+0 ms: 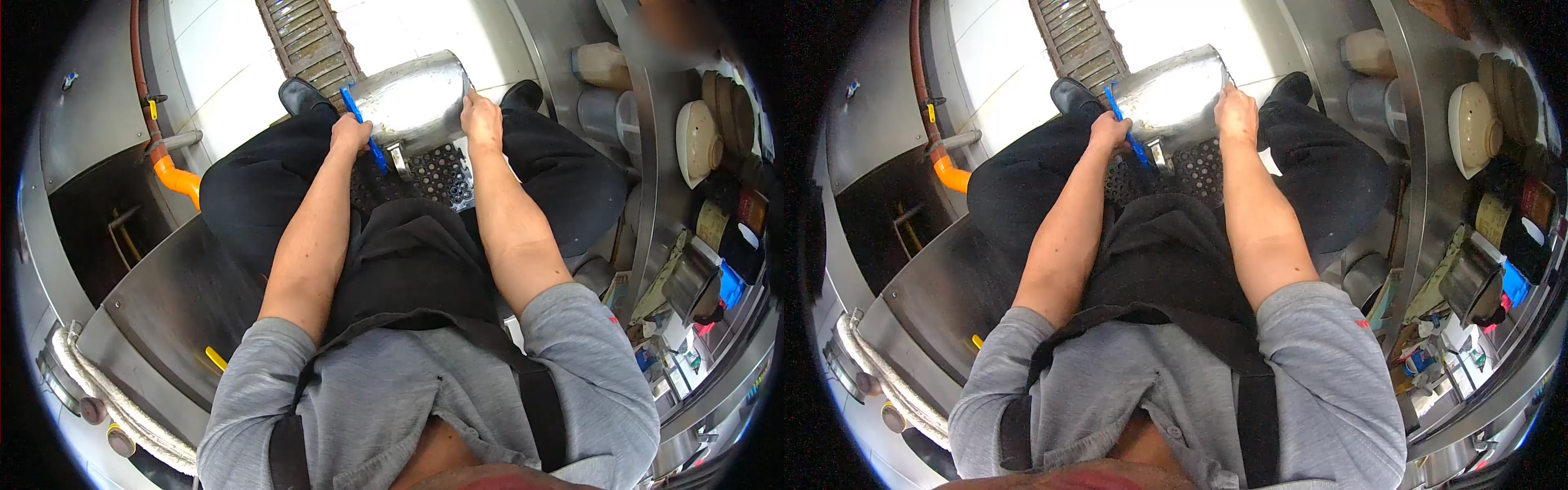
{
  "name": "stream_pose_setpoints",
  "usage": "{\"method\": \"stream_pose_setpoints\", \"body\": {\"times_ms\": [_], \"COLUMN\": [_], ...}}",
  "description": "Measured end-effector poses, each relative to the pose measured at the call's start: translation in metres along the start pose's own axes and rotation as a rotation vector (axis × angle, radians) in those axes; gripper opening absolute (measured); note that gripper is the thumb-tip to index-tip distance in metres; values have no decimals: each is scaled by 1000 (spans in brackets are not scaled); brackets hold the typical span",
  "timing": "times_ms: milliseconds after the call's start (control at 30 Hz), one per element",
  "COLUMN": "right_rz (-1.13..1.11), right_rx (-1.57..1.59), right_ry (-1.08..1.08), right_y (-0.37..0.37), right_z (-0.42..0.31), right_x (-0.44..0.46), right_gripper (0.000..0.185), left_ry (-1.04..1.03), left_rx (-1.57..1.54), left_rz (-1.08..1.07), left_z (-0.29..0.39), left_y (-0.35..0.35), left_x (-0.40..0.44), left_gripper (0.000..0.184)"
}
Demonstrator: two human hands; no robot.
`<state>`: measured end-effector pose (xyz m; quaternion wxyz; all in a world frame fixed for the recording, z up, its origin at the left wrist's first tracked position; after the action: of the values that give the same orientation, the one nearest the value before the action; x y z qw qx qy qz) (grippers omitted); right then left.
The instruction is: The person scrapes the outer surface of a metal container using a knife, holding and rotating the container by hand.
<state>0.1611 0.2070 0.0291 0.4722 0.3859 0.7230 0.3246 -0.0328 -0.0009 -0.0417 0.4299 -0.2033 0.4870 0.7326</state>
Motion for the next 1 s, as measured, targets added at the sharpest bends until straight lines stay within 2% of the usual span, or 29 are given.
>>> {"method": "stream_pose_setpoints", "body": {"times_ms": [333, 533, 700, 833, 1000], "right_rz": [38, -13, 10, -42, 3], "right_rx": [41, 40, 63, -11, 25], "right_ry": [32, -3, 43, 30, -5], "right_y": [-3, 5, -1, -2, -3], "right_z": [2, 2, -1, -3, 3], "right_x": [21, 9, 29, 27, 10], "right_gripper": [26, 28, 28, 28, 28], "left_ry": [-40, -3, 38, 12, 21], "left_rx": [-28, -48, -185, -148, -92], "left_rz": [42, 7, 29, 27, 27], "left_z": [10, 2, -10, -9, 2], "left_y": [5, -1, -5, -4, 1], "left_x": [-8, -4, 2, 1, -6], "left_gripper": [28, 27, 24, 25, 24]}}
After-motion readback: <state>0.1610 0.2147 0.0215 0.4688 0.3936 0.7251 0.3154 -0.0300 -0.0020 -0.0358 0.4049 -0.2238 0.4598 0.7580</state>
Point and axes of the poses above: each hand's wrist, its own x-axis towards the middle knuckle, its own y-axis out of the back of the hand, z = x × y, the point moved 7 cm from there along x, towards the middle knuckle, and after that the axes turned 8 degrees about -y, right-handed, at the moved point
